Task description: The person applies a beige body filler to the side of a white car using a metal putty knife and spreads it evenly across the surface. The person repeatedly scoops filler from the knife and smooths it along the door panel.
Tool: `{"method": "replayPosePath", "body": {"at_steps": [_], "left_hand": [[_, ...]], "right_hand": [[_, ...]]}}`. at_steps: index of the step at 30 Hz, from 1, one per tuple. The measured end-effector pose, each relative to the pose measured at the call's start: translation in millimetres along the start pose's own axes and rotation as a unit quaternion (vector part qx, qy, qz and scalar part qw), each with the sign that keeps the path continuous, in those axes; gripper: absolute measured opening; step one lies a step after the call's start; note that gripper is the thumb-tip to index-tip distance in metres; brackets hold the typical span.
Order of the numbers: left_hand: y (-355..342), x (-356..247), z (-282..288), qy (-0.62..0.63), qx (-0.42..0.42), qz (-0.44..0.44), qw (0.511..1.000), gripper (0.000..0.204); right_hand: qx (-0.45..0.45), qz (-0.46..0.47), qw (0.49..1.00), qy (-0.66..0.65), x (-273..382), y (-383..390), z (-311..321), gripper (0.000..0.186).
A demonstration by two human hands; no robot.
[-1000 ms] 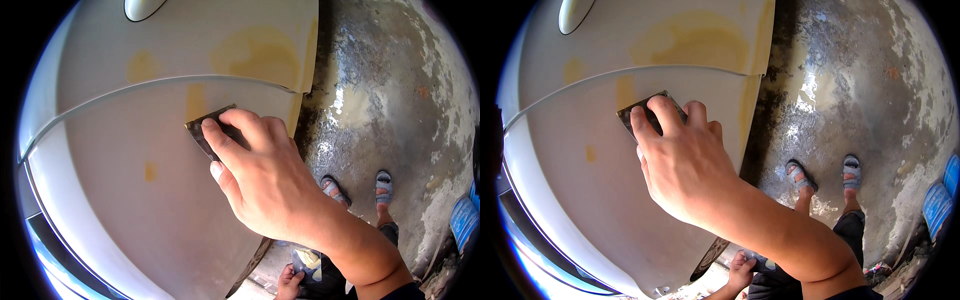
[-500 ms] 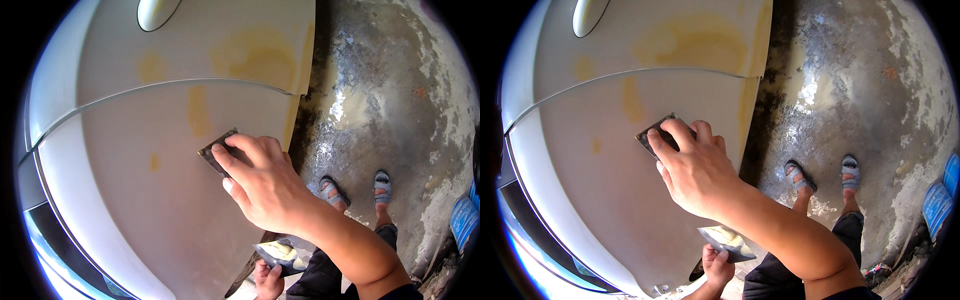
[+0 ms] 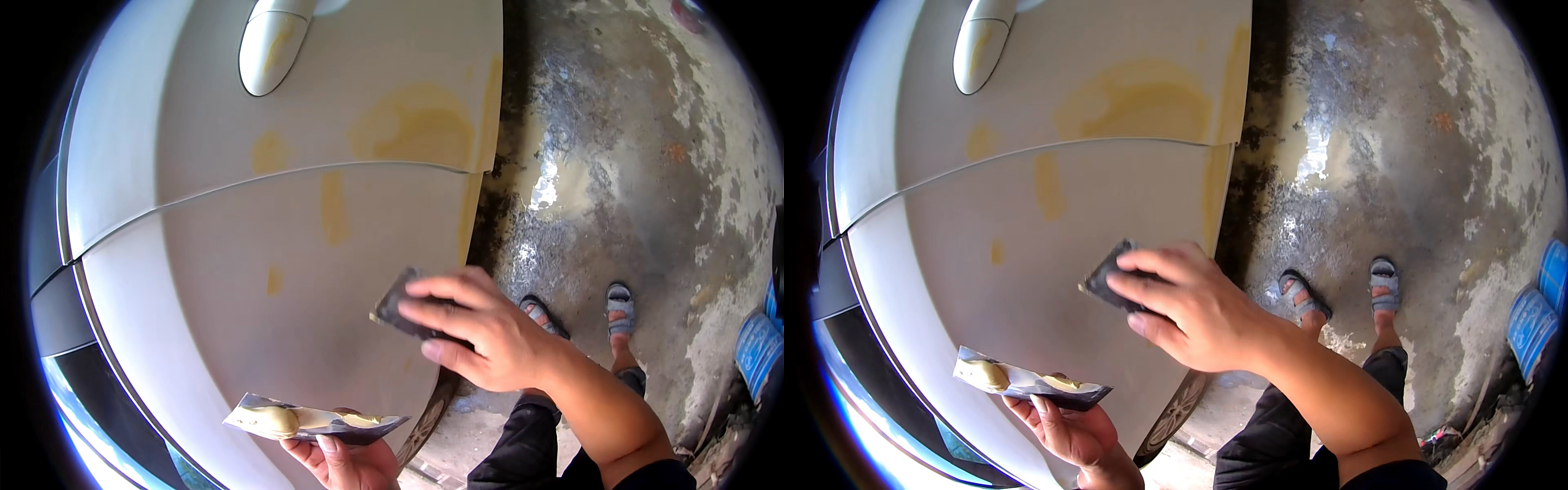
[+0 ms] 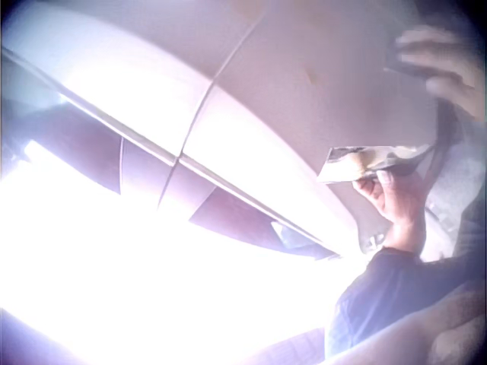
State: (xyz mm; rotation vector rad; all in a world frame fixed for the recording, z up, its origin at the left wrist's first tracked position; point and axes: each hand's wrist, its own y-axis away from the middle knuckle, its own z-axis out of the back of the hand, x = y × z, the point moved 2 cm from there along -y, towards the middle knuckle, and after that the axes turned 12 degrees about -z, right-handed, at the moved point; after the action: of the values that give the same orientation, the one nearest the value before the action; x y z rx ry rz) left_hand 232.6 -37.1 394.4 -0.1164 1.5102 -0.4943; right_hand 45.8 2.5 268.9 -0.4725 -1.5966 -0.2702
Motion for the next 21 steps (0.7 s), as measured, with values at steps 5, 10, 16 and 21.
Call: {"method": "replayPosePath", "body": {"at_steps": [5, 10, 16, 21], "left_hand": [[3, 2, 18, 0.004, -0.002, 0.009, 1.0, 0.061], [14, 3, 28, 0.004, -0.02, 0.032, 0.999, 0.059], [14, 1, 31, 0.004, -0.002, 0.01, 1.0, 0.058], [16, 4, 49, -0.001, 0.033, 0.028, 0.999, 0.058]], "right_hand": [[-0.182, -0.064, 0.976, 0.099, 15, -63, -4, 0.044], [-0.175, -0.089, 0.977, 0.086, 27, -79, -9, 0.043], [-0.127, -0.119, 0.98, 0.097, 48, -78, -13, 0.04], [-0.11, -0.097, 0.983, 0.106, 45, -67, -23, 0.04]]}}
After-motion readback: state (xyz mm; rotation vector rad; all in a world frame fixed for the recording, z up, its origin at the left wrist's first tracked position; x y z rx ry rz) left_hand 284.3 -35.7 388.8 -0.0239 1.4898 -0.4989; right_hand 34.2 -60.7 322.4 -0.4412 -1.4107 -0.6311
